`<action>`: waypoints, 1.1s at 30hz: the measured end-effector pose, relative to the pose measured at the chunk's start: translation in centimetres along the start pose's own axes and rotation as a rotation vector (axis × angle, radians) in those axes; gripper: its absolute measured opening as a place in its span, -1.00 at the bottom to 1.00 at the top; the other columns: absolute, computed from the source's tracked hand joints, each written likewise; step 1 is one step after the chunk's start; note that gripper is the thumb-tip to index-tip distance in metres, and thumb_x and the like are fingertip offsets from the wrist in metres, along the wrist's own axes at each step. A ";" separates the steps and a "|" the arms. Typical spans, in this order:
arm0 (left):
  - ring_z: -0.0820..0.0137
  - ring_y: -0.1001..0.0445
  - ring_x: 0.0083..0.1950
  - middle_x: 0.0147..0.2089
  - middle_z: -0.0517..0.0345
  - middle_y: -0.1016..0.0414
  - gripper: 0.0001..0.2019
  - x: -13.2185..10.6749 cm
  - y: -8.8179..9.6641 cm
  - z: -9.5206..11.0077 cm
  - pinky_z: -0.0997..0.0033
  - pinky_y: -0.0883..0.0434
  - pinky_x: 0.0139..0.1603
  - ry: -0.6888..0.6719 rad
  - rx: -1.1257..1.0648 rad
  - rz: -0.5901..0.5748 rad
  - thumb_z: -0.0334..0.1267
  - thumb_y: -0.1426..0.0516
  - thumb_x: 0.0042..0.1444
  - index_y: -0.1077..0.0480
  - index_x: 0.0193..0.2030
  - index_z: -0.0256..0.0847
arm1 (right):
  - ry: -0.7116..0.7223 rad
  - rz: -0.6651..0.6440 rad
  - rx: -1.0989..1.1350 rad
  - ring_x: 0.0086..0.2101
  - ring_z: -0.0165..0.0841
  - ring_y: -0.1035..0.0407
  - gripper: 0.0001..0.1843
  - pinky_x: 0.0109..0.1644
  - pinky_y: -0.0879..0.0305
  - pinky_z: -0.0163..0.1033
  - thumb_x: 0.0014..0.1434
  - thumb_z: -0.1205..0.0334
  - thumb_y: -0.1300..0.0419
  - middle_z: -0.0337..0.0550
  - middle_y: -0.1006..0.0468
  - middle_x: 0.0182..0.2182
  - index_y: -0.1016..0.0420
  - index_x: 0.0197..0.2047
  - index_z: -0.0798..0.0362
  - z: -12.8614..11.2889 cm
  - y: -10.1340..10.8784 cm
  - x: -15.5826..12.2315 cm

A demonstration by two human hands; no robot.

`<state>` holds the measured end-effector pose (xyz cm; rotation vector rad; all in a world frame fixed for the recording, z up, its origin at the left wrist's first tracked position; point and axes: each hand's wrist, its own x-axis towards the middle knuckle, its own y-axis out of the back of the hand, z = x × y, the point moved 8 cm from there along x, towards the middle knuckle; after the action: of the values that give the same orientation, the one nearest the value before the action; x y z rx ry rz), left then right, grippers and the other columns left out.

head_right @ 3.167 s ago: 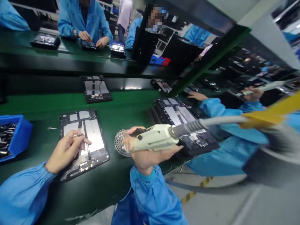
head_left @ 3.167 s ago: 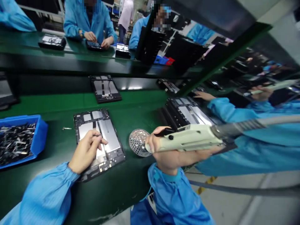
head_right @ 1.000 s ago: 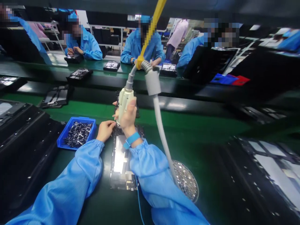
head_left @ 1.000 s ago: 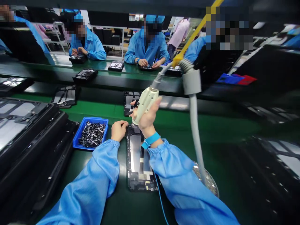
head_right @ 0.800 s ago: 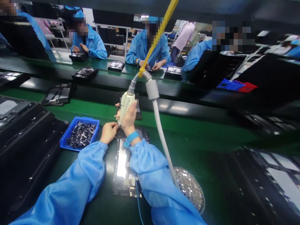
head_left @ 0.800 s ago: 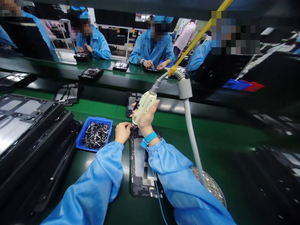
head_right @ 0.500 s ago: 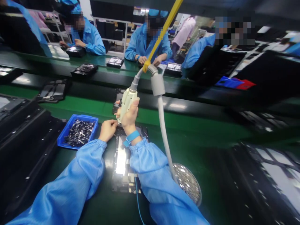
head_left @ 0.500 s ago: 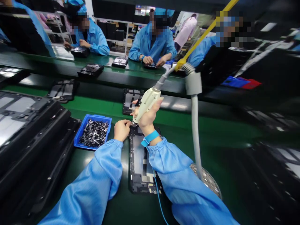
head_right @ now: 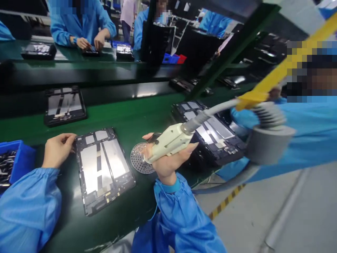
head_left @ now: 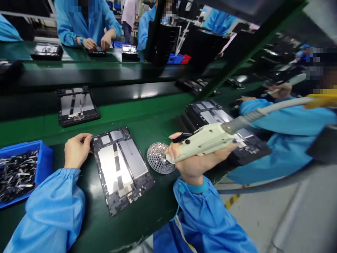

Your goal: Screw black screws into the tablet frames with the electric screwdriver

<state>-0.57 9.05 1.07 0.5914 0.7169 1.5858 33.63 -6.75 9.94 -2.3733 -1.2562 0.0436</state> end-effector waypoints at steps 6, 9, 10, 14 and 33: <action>0.38 -0.46 -0.56 -0.58 0.29 -0.46 -0.74 -1.0 0.1 0.0 0.47 -0.37 -0.38 0.114 -0.173 0.019 -0.19 -0.20 0.10 -0.63 -0.15 -0.24 | 0.067 -0.002 0.067 -0.77 -0.35 -0.22 -0.14 -0.70 -0.26 -0.19 0.08 -0.73 0.07 -0.29 -0.35 -0.70 -0.47 -0.34 -0.06 0.6 1.2 -0.6; 0.40 -0.44 -0.57 -0.59 0.30 -0.46 -0.73 -0.5 0.1 -0.4 0.49 -0.36 -0.42 0.121 -0.185 0.053 -0.17 -0.21 0.05 -0.64 -0.16 -0.23 | 0.010 -0.015 0.017 -0.76 -0.34 -0.22 -0.12 -0.71 -0.22 -0.19 0.04 -0.75 0.07 -0.23 -0.39 -0.68 -0.48 -0.29 -0.07 0.5 1.0 -1.0; 0.41 -0.44 -0.57 -0.60 0.31 -0.46 -0.72 -0.4 0.1 -0.6 0.50 -0.36 -0.43 0.120 -0.181 0.058 -0.17 -0.21 0.04 -0.64 -0.16 -0.23 | 0.001 -0.014 -0.003 -0.76 -0.34 -0.22 -0.12 -0.71 -0.23 -0.18 0.03 -0.76 0.07 -0.22 -0.40 -0.68 -0.48 -0.30 -0.07 0.4 1.1 -1.1; 0.44 -0.43 -0.57 -0.59 0.30 -0.47 -0.70 0.0 0.0 -1.2 0.52 -0.38 -0.45 0.130 -0.196 0.059 -0.19 -0.20 0.01 -0.66 -0.16 -0.22 | 0.017 0.034 -0.022 -0.78 -0.34 -0.22 -0.19 -0.76 -0.19 -0.19 0.00 -0.75 -0.02 -0.18 -0.53 -0.61 -0.42 -0.32 -0.11 -0.1 1.9 -1.4; 0.60 -0.40 -0.58 -0.55 0.39 -0.49 -0.78 -0.4 -0.2 -0.7 0.68 -0.34 -0.54 0.048 -0.260 0.059 -0.19 -0.19 0.15 -0.57 -0.23 -0.31 | 0.017 0.062 -0.005 -0.79 -0.41 -0.18 -0.14 -0.78 -0.14 -0.29 0.04 -0.73 -0.03 -0.22 -0.55 -0.57 -0.47 -0.22 -0.04 1.1 2.0 -1.2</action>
<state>-0.90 8.58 0.50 0.3876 0.5209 1.7199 34.29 -8.26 7.94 -2.4117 -1.1764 0.0395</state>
